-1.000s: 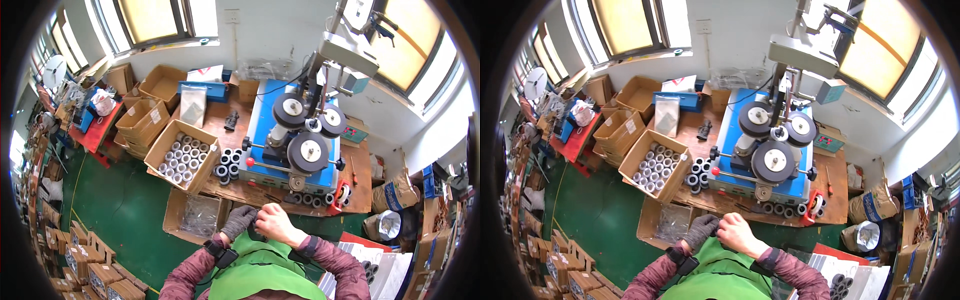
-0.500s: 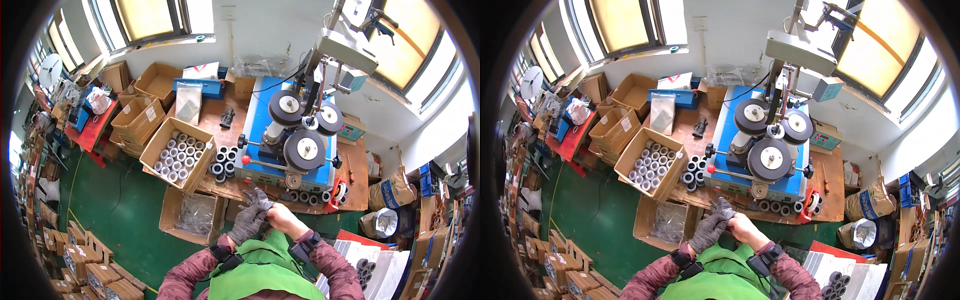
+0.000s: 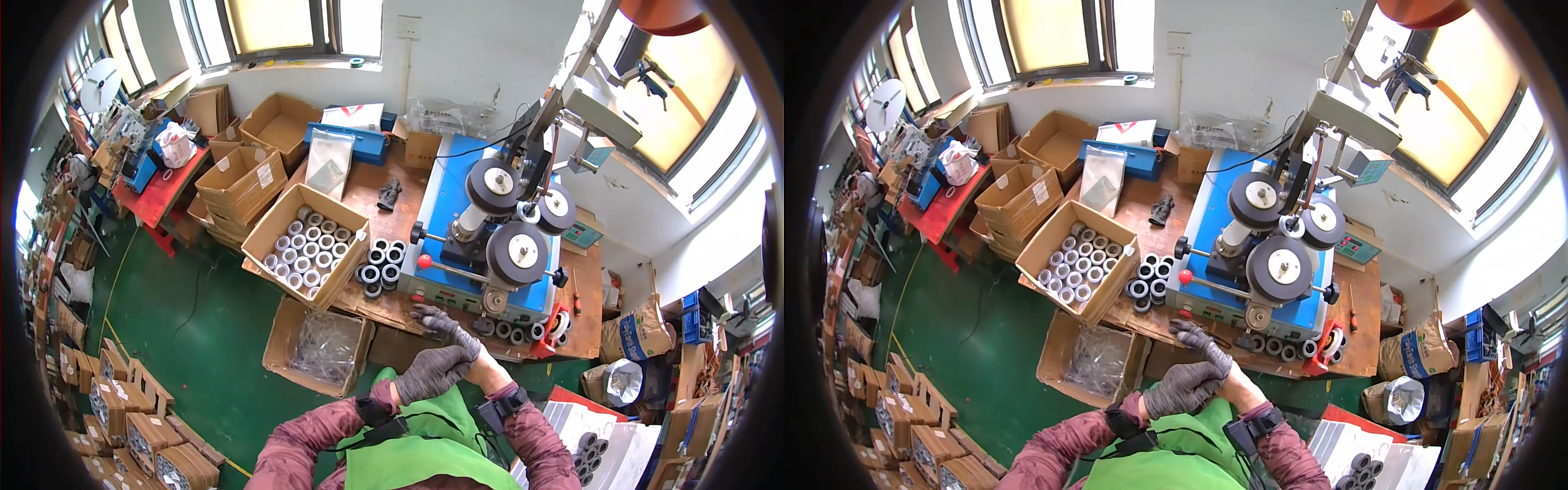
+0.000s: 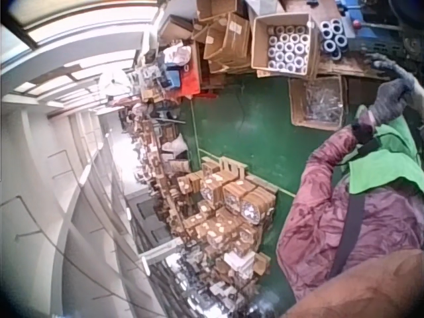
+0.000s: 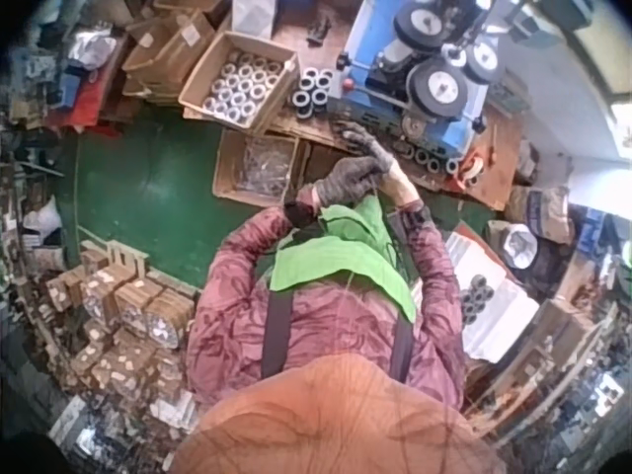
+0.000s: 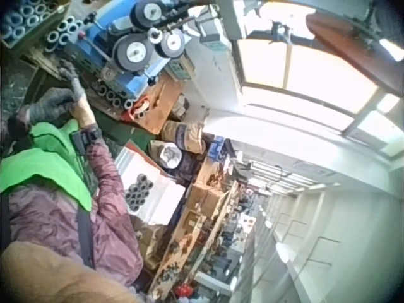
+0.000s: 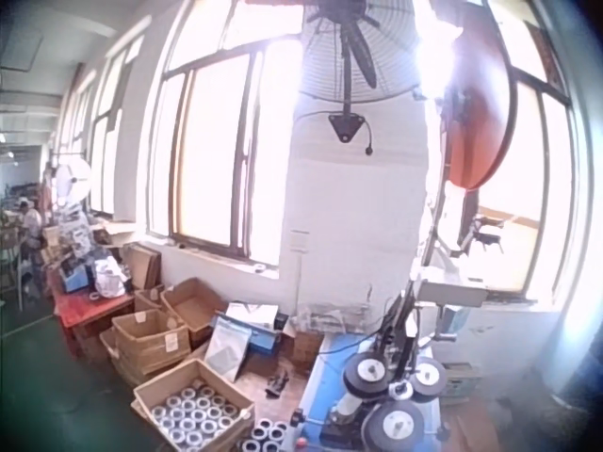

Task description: Operating a specialized machine to apply seals or tape to cylindrical metal components and then packing the finished parts into cardboard boxes.

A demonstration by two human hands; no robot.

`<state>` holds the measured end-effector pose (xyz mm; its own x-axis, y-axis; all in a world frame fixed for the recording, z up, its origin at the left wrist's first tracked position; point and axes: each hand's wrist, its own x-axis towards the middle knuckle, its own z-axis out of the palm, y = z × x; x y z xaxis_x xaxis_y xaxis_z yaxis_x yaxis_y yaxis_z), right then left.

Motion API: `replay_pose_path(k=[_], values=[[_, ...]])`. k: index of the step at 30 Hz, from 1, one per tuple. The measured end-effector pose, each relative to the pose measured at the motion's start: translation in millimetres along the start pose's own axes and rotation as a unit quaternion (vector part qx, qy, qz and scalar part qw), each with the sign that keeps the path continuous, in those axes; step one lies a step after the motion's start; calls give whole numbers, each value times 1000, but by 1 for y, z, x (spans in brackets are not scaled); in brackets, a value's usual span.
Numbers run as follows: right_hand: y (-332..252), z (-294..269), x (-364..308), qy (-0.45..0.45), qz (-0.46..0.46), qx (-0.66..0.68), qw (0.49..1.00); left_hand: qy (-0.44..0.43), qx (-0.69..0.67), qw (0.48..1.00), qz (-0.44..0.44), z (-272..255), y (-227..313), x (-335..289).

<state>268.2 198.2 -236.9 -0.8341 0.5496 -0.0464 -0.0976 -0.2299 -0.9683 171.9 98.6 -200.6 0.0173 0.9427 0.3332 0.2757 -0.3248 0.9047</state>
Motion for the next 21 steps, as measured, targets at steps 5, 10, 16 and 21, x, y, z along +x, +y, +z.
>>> replay_pose_path(k=[5,10,16,21], values=[[-45,18,30,148,-45,-217,964,-48,-105,991,-62,-10,4,-6],[-31,26,32,180,-33,-298,937,-75,-3,997,23,-24,7,-7],[-1,28,28,-55,121,1,991,-68,-34,997,15,-29,-1,-24],[2,55,22,-36,69,-62,995,-65,-32,997,28,-25,4,-36]])
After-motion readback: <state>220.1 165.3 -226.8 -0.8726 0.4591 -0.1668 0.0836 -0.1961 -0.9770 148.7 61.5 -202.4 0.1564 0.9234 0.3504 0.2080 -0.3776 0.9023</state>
